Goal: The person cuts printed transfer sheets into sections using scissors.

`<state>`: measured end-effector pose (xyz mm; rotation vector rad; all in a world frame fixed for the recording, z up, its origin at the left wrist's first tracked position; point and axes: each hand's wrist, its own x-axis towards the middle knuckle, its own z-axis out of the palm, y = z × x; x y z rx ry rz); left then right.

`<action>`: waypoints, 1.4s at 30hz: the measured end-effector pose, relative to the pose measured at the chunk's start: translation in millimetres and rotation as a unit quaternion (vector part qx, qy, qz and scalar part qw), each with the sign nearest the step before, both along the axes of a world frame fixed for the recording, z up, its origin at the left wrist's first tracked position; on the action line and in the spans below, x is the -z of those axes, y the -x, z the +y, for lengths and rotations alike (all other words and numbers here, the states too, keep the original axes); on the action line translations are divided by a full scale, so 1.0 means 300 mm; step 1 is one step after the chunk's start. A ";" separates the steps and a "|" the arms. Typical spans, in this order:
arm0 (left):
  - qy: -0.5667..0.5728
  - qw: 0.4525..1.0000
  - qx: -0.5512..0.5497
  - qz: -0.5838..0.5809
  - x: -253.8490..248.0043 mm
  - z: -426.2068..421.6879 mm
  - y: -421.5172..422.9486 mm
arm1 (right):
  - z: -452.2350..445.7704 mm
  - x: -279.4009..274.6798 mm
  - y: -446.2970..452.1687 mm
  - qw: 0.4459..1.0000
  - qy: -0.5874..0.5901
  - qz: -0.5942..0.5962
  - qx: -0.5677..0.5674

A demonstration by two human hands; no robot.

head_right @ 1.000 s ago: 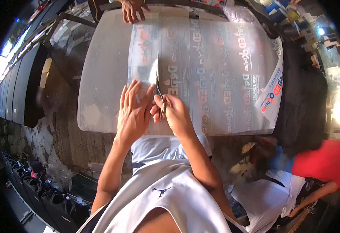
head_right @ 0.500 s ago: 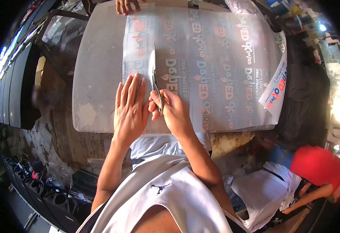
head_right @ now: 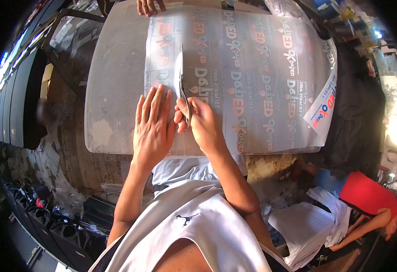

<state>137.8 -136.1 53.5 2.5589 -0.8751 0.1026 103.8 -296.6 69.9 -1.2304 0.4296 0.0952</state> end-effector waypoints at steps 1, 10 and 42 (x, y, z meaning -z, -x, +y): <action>-0.001 1.000 0.001 0.003 -0.001 0.001 0.000 | -0.004 0.002 -0.001 1.000 0.001 -0.004 -0.006; -0.001 1.000 0.005 0.002 -0.004 0.001 -0.002 | -0.010 -0.005 -0.036 1.000 -0.004 -0.005 -0.006; 0.014 0.999 -0.007 0.034 -0.030 -0.008 -0.007 | -0.043 0.031 -0.172 1.000 -0.027 -0.010 0.013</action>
